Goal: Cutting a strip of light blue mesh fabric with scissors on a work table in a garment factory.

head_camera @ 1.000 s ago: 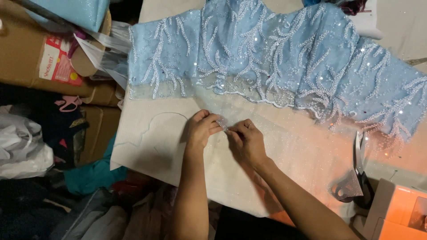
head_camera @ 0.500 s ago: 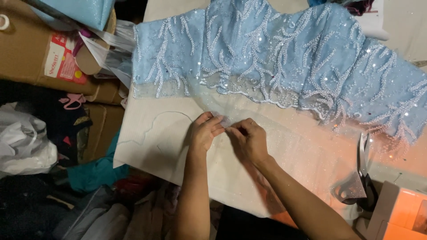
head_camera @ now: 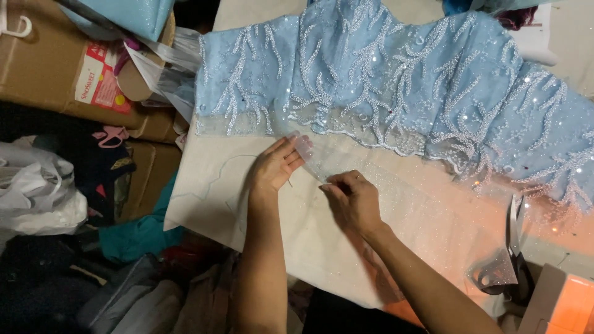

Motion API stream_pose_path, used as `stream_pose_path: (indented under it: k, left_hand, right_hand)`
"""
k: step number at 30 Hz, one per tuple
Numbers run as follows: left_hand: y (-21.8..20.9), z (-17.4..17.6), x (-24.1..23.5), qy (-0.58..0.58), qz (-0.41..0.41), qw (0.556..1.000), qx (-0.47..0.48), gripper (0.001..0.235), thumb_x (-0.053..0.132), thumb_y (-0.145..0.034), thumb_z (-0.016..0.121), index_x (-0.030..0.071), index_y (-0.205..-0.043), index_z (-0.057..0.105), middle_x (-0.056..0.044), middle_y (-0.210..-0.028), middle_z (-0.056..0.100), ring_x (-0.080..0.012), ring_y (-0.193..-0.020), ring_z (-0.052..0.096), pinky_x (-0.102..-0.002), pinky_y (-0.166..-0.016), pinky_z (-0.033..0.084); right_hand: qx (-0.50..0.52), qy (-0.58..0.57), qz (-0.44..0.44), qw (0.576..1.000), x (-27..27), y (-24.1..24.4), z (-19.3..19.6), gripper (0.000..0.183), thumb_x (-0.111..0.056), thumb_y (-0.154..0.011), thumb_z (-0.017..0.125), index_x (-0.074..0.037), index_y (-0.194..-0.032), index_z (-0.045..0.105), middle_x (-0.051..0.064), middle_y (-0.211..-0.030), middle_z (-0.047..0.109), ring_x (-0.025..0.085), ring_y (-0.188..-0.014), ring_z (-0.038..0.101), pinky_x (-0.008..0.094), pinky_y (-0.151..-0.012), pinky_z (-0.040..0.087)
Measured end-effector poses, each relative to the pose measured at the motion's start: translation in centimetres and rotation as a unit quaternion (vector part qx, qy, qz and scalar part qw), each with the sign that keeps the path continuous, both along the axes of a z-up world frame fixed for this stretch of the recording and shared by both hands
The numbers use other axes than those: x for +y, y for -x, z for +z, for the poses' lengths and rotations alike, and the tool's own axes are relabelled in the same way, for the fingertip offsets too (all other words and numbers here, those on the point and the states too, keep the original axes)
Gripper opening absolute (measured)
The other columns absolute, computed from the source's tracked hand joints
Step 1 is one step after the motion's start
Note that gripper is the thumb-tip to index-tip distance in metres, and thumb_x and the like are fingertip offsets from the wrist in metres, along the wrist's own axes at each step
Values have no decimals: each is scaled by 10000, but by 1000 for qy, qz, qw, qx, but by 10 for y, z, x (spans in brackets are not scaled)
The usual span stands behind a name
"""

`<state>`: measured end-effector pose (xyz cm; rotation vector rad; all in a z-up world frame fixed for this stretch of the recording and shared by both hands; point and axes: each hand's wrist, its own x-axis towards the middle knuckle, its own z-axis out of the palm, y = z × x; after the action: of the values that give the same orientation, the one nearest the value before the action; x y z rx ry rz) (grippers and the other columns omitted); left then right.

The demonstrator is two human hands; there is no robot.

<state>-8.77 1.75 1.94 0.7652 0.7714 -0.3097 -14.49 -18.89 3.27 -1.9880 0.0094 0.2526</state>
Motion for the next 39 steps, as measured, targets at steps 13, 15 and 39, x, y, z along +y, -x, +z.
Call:
stream_pose_path:
  k: [13,15,39]
  left_hand:
    - [-6,-35,11,-6,16,1000,15,353,188,-851,823,98,-1164,688,-168,-1095,705,-321,-1051,692,-525,-956,558]
    - [-8,-31,11,-18,29,999,21,322,186,-826,837,127,-1115,707,-159,-1044,714,-331,-994,705,-536,-908,581]
    - [-24,-12,15,-139,99,985,28,360,212,-776,878,109,-1074,705,-158,-978,731,-330,-923,731,-521,-852,609]
  right_hand:
    - [-26,16,25,999,-2,-1,-3,217,-224,-872,779,-43,-988,747,146,-875,691,303,-836,716,402,-684,601]
    - [-48,50,44,997,-3,0,-9,251,-271,-860,787,-78,-1016,747,124,-874,686,304,-824,719,414,-679,603]
    - [-104,139,108,979,-10,-3,-21,363,-386,-914,692,-141,-1182,692,118,-876,685,337,-797,712,441,-689,585]
